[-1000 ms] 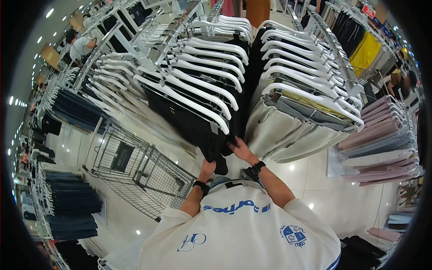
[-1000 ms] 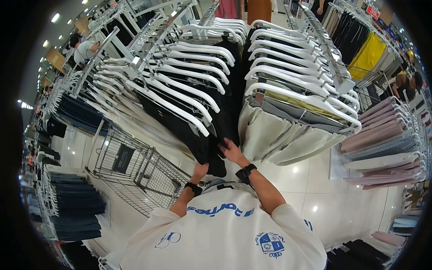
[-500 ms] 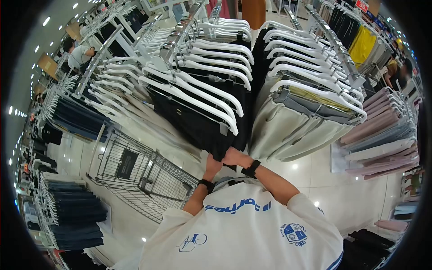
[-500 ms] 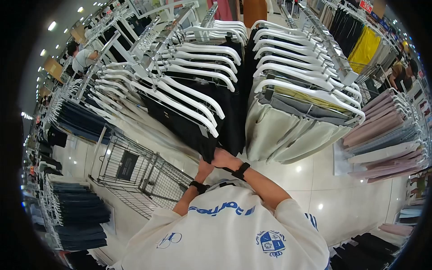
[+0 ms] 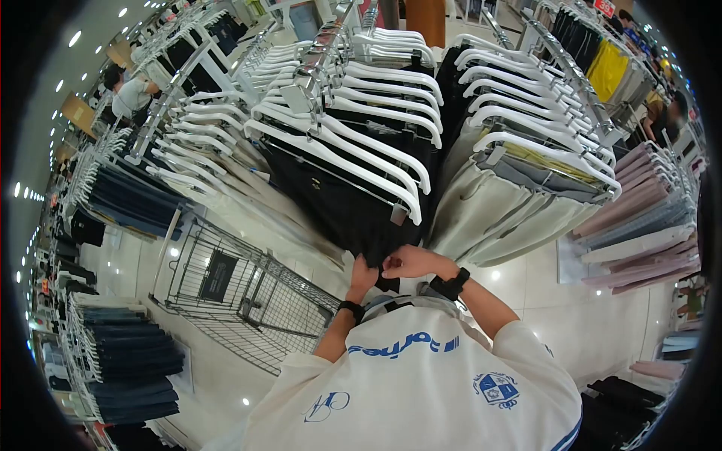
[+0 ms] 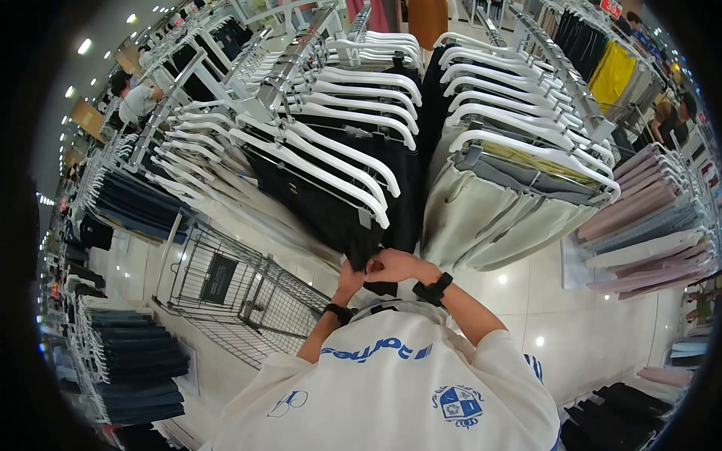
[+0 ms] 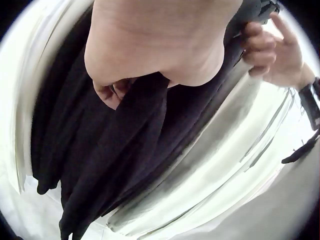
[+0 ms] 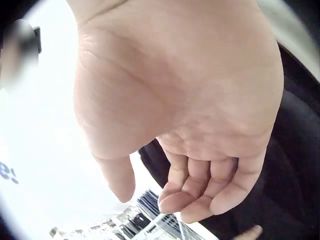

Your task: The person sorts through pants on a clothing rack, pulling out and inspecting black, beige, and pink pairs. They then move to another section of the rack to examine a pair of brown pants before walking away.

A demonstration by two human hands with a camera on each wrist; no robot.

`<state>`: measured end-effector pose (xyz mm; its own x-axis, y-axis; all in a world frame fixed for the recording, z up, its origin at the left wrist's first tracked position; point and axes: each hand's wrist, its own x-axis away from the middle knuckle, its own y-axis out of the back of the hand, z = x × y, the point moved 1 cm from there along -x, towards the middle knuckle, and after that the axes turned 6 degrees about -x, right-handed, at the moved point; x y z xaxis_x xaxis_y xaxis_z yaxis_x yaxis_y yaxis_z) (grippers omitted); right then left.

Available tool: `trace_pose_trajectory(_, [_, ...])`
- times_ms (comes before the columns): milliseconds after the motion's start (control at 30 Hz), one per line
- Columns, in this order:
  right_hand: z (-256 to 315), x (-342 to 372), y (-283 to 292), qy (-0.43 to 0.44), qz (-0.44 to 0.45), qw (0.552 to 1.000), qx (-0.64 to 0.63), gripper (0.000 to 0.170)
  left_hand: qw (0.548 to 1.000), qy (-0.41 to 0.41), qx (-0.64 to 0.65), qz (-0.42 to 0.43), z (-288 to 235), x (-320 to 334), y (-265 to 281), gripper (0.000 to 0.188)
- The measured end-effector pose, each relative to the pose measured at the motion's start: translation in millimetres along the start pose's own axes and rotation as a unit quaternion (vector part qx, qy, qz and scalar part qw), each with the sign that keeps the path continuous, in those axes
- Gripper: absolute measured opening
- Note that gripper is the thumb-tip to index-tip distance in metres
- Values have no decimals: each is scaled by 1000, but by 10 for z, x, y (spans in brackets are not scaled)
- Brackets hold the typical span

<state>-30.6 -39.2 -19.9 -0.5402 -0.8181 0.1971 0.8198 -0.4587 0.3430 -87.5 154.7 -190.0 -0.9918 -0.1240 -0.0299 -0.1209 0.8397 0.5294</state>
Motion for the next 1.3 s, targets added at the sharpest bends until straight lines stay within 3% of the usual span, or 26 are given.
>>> trace_pose_trajectory(100, [823, 181, 230, 77, 43, 996, -20, 34, 999, 42, 31, 7, 124, -2, -71, 36])
trace_pose_trajectory(233, [2075, 629, 592, 215, 32, 971, -97, 27, 1000, -10, 0, 7, -38, -60, 30, 36])
trace_pose_trajectory(267, [2347, 766, 672, 236, 6, 966, -108, 38, 1000, -23, -10, 7, -61, -68, 66, 36])
trace_pose_trajectory(300, [2620, 892, 716, 281, -52, 950, -124, 51, 999, -35, -20, 9, -66, -53, 90, 37])
trace_pose_trajectory(367, [2925, 1095, 772, 436, -86, 885, -135, 59, 999, -17, -48, 11, -32, -14, 88, 37])
trace_pose_trajectory(400, [3116, 1126, 717, 500, -154, 841, -139, 60, 999, 4, -39, 28, -90, -7, 131, 37])
trace_pose_trajectory(433, [3295, 1134, 697, 542, -139, 813, -160, 52, 998, 23, -29, 47, -120, -12, 159, 36])
trace_pose_trajectory(500, [3746, 1210, 982, 486, 115, 865, -53, 34, 999, -9, 19, 49, 2, -68, 141, 33])
trace_pose_trajectory(567, [3645, 1357, 1014, 479, 94, 871, -59, 34, 995, -66, -64, 29, 53, -86, 85, 29])
trace_pose_trajectory(600, [3398, 1961, 959, 479, 83, 872, -59, 33, 996, -55, -69, 20, 79, -84, 63, 26])
trace_pose_trajectory(633, [3267, 2103, 1204, 478, 73, 873, -62, 33, 996, -55, -68, 26, 75, -65, 71, 26])
trace_pose_trajectory(700, [3412, 1802, 1135, 476, 54, 875, -66, 33, 996, -65, -55, 28, 15, -66, 107, 27])
trace_pose_trajectory(800, [3444, 1893, 968, 480, 37, 875, -60, 33, 998, -43, -22, 37, -79, -67, 153, 30])
trace_pose_trajectory(867, [3712, 1398, 938, 480, 37, 875, -51, 32, 999, -28, -17, 31, -38, -46, 161, 30])
trace_pose_trajectory(933, [3661, 1788, 913, 480, 39, 876, -33, 32, 999, 28, -4, 25, -372, -17, 237, 31])
trace_pose_trajectory(1100, [4002, 848, 764, 489, 4, 870, -59, 31, 999, 20, -19, 36, -372, 38, 274, 29])
trace_pose_trajectory(1300, [3737, 1653, 609, 496, -47, 864, -69, 31, 999, 24, -15, 32, -355, 61, 194, 30])
